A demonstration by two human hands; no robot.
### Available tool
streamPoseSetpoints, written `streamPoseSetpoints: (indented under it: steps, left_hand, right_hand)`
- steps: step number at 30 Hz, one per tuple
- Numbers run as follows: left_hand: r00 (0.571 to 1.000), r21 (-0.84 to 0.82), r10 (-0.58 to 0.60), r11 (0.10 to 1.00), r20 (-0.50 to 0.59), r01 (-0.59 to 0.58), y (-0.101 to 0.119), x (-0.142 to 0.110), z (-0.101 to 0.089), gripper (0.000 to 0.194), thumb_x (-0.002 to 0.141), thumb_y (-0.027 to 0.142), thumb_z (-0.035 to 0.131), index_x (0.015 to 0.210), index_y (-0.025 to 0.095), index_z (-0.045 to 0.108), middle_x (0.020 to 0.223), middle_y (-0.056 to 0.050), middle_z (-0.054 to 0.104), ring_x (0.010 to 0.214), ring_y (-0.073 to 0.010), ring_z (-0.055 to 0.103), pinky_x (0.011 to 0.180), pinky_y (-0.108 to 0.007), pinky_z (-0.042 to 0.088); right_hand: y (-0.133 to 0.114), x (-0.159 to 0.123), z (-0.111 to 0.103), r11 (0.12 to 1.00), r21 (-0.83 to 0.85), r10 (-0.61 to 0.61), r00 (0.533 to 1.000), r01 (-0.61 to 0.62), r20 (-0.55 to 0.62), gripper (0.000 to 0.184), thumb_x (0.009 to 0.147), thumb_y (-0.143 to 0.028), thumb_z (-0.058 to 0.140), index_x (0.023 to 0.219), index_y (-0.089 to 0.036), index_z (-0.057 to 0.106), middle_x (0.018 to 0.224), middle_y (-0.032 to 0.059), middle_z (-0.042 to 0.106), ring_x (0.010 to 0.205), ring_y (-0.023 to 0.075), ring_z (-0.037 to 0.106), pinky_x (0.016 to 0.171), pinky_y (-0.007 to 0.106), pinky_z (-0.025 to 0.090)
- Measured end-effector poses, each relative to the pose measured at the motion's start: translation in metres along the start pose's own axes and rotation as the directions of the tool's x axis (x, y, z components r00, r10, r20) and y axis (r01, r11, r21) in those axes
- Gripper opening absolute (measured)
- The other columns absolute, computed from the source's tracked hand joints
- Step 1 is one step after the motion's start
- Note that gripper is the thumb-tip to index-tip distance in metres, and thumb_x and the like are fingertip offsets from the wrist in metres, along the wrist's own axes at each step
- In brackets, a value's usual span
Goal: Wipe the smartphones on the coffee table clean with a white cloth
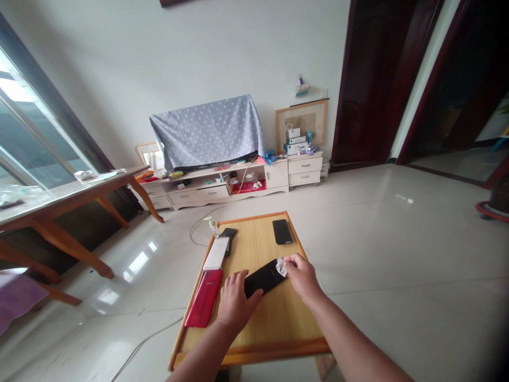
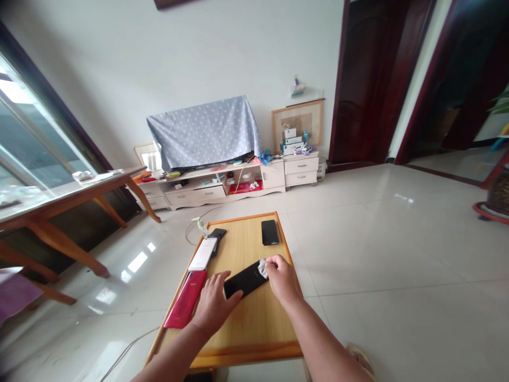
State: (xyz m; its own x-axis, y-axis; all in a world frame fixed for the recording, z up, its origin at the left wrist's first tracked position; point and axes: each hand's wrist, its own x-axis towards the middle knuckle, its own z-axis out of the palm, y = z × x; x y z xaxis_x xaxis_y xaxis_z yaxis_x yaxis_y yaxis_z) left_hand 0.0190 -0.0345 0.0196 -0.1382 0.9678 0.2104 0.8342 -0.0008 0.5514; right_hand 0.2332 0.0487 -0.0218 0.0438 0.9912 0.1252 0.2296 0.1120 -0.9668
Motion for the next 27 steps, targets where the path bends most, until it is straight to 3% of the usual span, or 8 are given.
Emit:
streamPoseSetpoints:
  steps: [3,7,11,14,17,20,25,27]
  left_hand:
    - [0.997,0.207,-0.019,0.978,0.072,0.004,-0.007,-0.010,0.002,0.064,0.075,0.043,0.067,0.134,0.024,0.052,0.132,-0.009,0.059,0.124,-0.0294,0.049,0.105,-0.042,0.036]
    - [0.994,0.263,-0.006,0.965,0.113,-0.024,-0.014,-0.014,0.002,0.063,0.076,0.039,0.063,0.136,0.024,0.050,0.135,-0.009,0.057,0.126,-0.0267,0.049,0.105,-0.039,0.035]
    - [0.996,0.284,0.004,0.958,0.094,-0.030,-0.020,-0.014,0.001,0.064,0.078,0.044,0.063,0.137,0.025,0.049,0.137,-0.008,0.056,0.128,-0.0280,0.047,0.106,-0.040,0.035]
    - [0.995,0.286,0.037,0.956,0.095,-0.063,-0.021,-0.016,0.002,0.058,0.082,0.045,0.060,0.135,0.025,0.052,0.138,-0.008,0.056,0.128,-0.0273,0.047,0.107,-0.041,0.034]
    - [0.995,0.294,0.060,0.953,0.077,-0.080,-0.019,-0.019,0.004,0.054,0.083,0.045,0.059,0.133,0.024,0.055,0.137,-0.008,0.057,0.128,-0.0274,0.047,0.108,-0.043,0.033]
    - [0.996,0.297,0.059,0.952,0.072,-0.078,-0.019,-0.019,0.004,0.053,0.082,0.045,0.061,0.131,0.024,0.057,0.135,-0.008,0.058,0.127,-0.0280,0.048,0.109,-0.044,0.032]
    - [0.995,0.285,0.070,0.955,0.073,-0.088,-0.023,-0.018,0.003,0.051,0.085,0.048,0.059,0.130,0.024,0.059,0.141,-0.009,0.055,0.133,-0.0288,0.044,0.111,-0.045,0.030]
    - [0.994,0.271,0.078,0.958,0.077,-0.096,-0.024,-0.017,0.002,0.049,0.086,0.048,0.058,0.129,0.024,0.059,0.140,-0.009,0.056,0.132,-0.0284,0.045,0.110,-0.045,0.031]
  right_hand:
    - [0.000,-0.003,0.005,0.994,-0.099,-0.031,0.998,0.036,0.054,0.018,0.083,-0.033,0.056,0.085,-0.022,0.069,0.082,0.0017,0.071,0.072,0.0175,0.064,0.064,0.026,0.046]
    - [0.000,-0.006,0.008,0.958,-0.270,-0.083,0.994,0.098,0.065,0.010,0.080,-0.023,0.058,0.076,-0.022,0.067,0.092,0.0039,0.067,0.085,0.0182,0.061,0.074,0.027,0.043]
    - [-0.003,-0.005,0.006,0.803,-0.568,-0.171,0.983,0.179,0.067,0.014,0.086,-0.019,0.055,0.090,-0.022,0.068,0.102,0.0059,0.064,0.091,0.0184,0.058,0.076,0.027,0.041]
    - [-0.011,-0.006,0.005,0.709,-0.654,-0.222,0.964,0.262,0.146,0.020,0.090,-0.016,0.052,0.094,-0.023,0.069,0.104,0.0066,0.066,0.097,0.0200,0.057,0.082,0.028,0.041]
    - [-0.021,-0.016,0.010,0.644,-0.688,-0.219,0.942,0.335,0.253,0.027,0.093,-0.015,0.047,0.099,-0.024,0.072,0.108,0.0075,0.069,0.103,0.0222,0.059,0.089,0.032,0.042]
    - [-0.028,-0.038,0.022,0.622,-0.669,-0.234,0.912,0.407,0.337,0.035,0.099,-0.024,0.041,0.122,-0.023,0.067,0.132,0.0096,0.064,0.124,0.0260,0.054,0.102,0.039,0.038]
    - [-0.033,-0.065,0.039,0.613,-0.546,-0.273,0.802,0.571,0.531,0.049,0.104,-0.039,0.033,0.144,-0.018,0.053,0.151,0.0130,0.048,0.141,0.0281,0.041,0.121,0.051,0.015]
    - [-0.032,-0.059,0.035,0.608,-0.551,-0.262,0.800,0.571,0.540,0.049,0.104,-0.039,0.033,0.145,-0.018,0.051,0.151,0.0130,0.048,0.142,0.0287,0.041,0.122,0.055,0.008]
